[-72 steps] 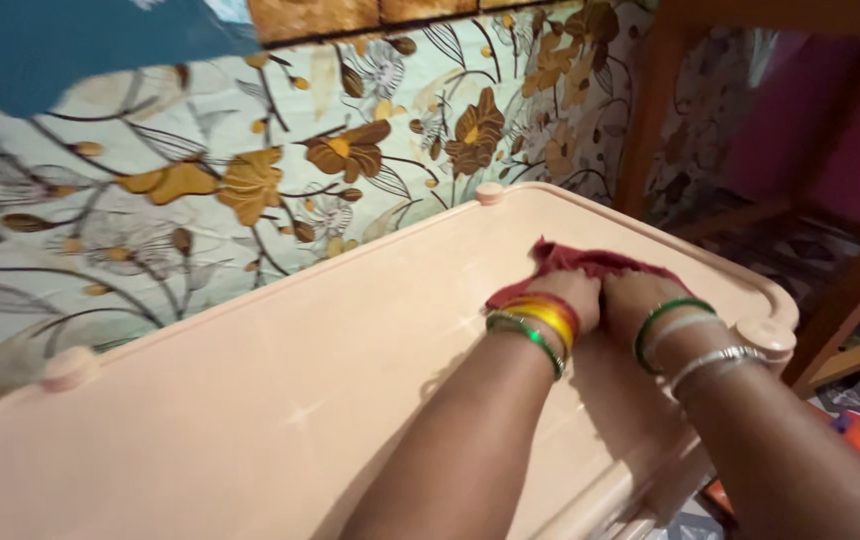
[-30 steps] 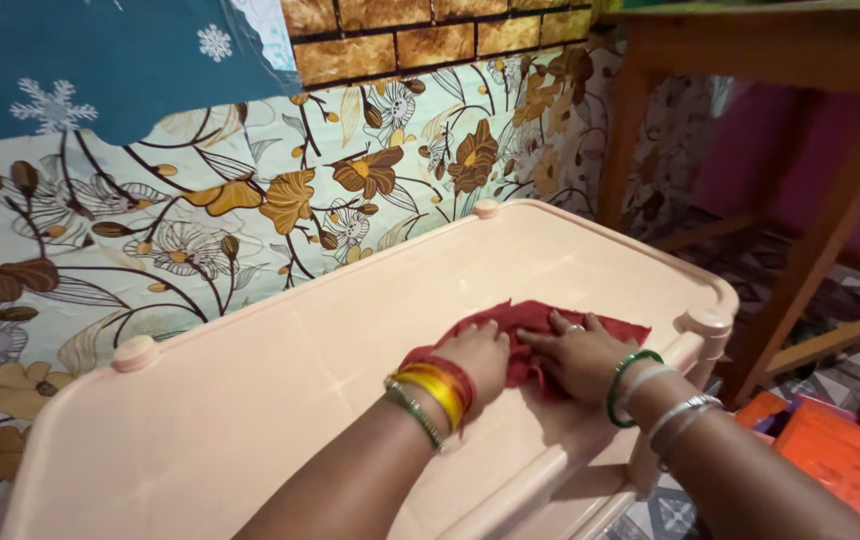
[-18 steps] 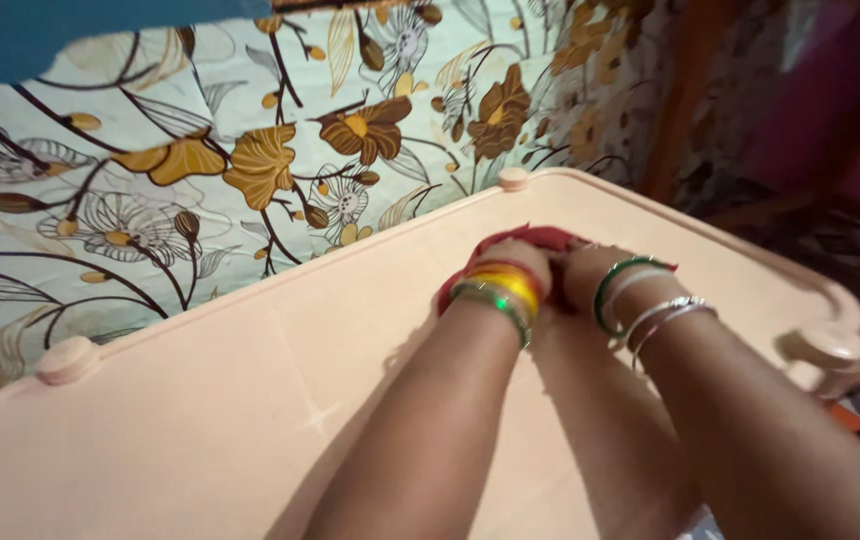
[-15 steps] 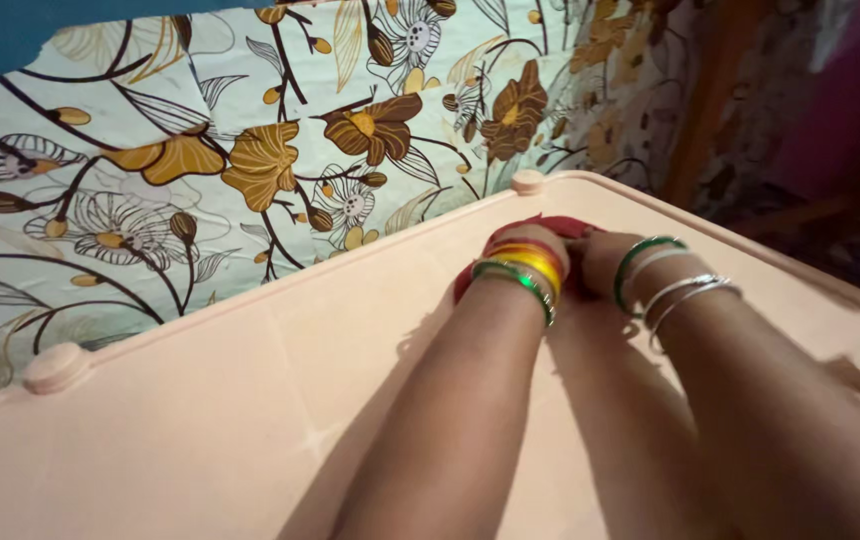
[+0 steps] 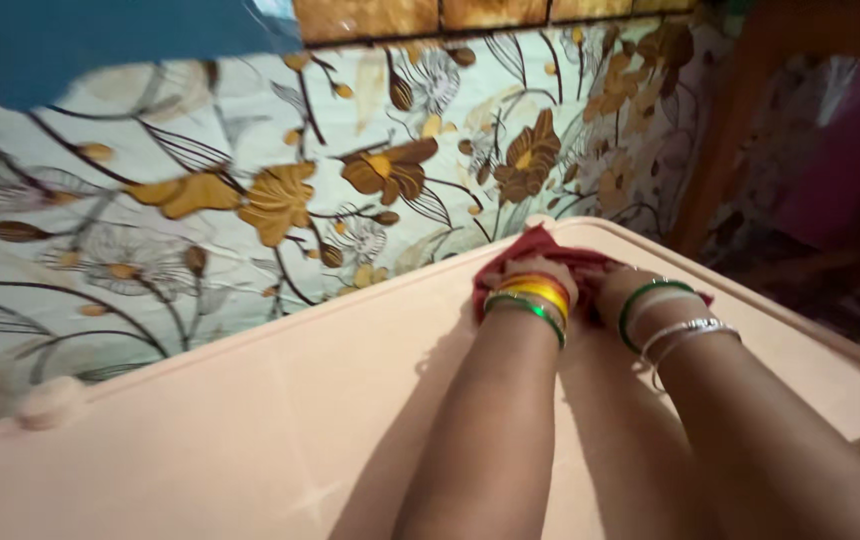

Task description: The person wipes the top and side of a beige plastic storage unit with a red cloth, then wipes the covers of several orange and green notebooks. The person handles the items one at a time and places them back on the floor.

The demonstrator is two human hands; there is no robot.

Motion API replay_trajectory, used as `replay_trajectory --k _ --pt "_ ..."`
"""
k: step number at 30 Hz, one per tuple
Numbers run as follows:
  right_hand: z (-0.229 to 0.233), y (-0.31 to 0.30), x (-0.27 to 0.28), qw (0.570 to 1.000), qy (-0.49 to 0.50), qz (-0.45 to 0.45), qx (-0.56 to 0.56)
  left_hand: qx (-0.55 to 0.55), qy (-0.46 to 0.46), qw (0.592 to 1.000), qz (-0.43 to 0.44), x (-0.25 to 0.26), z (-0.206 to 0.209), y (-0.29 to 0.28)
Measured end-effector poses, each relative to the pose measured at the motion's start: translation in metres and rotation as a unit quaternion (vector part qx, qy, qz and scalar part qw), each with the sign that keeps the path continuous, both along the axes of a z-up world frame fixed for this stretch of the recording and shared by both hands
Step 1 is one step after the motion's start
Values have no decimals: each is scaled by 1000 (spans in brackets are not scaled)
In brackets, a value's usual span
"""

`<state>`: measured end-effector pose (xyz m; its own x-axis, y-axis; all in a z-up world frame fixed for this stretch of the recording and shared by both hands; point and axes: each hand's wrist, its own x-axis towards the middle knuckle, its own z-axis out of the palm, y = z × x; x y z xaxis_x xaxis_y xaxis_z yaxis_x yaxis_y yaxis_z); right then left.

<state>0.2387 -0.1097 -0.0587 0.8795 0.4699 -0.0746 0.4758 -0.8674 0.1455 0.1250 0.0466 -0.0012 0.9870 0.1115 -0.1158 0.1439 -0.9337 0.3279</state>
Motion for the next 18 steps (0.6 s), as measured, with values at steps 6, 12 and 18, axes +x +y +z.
replay_trajectory --k 6,12,18 --pt "5 -13 -84 997 25 64 28 79 22 994 -75 -85 19 6" --pt "65 -24 -238 994 86 63 12 96 -68 965 -236 -221 38 21" --pt "109 -19 -352 984 148 103 -12 88 44 969 -228 -332 68 27"
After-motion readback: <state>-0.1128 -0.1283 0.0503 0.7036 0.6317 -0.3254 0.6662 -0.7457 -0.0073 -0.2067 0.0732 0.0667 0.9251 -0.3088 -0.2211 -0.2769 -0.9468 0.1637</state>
